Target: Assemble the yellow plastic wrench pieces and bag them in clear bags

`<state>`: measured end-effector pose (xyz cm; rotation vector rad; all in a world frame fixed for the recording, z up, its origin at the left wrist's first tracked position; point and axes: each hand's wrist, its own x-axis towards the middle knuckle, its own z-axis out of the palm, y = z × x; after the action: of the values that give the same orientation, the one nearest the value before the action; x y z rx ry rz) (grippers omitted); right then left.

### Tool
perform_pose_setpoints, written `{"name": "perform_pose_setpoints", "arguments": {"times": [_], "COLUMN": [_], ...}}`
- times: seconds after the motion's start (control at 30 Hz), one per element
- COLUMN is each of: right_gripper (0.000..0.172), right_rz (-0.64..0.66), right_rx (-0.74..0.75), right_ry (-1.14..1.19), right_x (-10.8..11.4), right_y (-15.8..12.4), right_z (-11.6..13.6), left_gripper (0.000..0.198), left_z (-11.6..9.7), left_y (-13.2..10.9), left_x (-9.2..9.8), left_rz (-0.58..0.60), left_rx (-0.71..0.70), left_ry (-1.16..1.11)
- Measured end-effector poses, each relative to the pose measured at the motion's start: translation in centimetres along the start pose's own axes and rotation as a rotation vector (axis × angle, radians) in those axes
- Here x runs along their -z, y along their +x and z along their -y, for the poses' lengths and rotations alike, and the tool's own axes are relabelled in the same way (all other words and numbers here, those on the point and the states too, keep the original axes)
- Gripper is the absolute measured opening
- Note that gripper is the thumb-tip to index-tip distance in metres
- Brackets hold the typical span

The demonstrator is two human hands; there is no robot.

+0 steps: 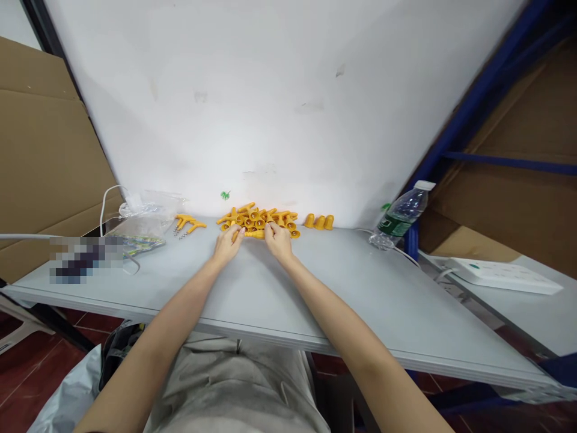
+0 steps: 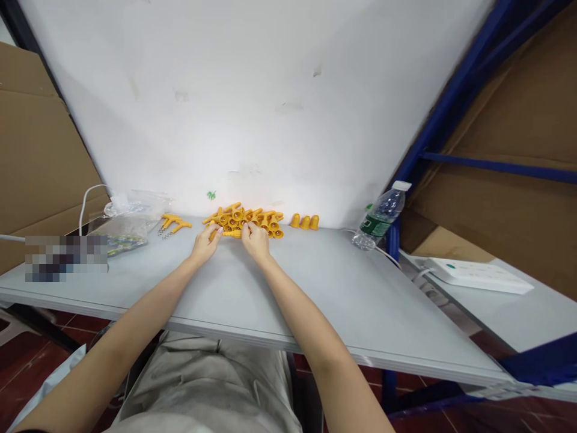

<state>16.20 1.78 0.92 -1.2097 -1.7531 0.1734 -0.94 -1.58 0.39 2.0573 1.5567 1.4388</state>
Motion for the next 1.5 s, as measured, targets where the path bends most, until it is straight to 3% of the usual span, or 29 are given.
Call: {"name": "perform_pose_setpoints", "arguments": {"times": [0.37,1.0,1.2,1.37,1.43,1.5], "right_gripper": [0.036,0.033,0.039,0.043,0.047,0.049], "right_rz": [-0.052,0.009,0.117,0.420,0.506,0.444], "right_rx": [-0.064,-0.108,-0.215,-0.392,-0.363,-0.201], "right_ry": [-0.005,-0.033,0.025,0.188,0.196,0.167], "right_x": [-0.3,-0.1,0.3,1.5,2.2,2.8], "right_y": [0.1,-0.3,1.2,2.1,2.1,1.8], "right_z": [0.3,1.2,1.3,1.9,2.3,2.6], "left_gripper": [0.039,0.021,0.021,0.024,0.026,0.029], "left_z": [0.7,1.0,1.1,0.7,0.7,0.6], "left_y": [0.4,0.1,0.1,0.1,0.2,0.4], "left_x": [-0.5,-0.2,-0.3,-0.1,0.1,0.3], "left_rz": [0.036,-0.036,-0.078,-0.101,-0.086,-0.066], "left_rx": [0.144,-0.098,-0.161,-0.183,-0.168,-0.127], "left_ry": [-0.201,0.138,0.205,0.162,0.124,0.086]}}
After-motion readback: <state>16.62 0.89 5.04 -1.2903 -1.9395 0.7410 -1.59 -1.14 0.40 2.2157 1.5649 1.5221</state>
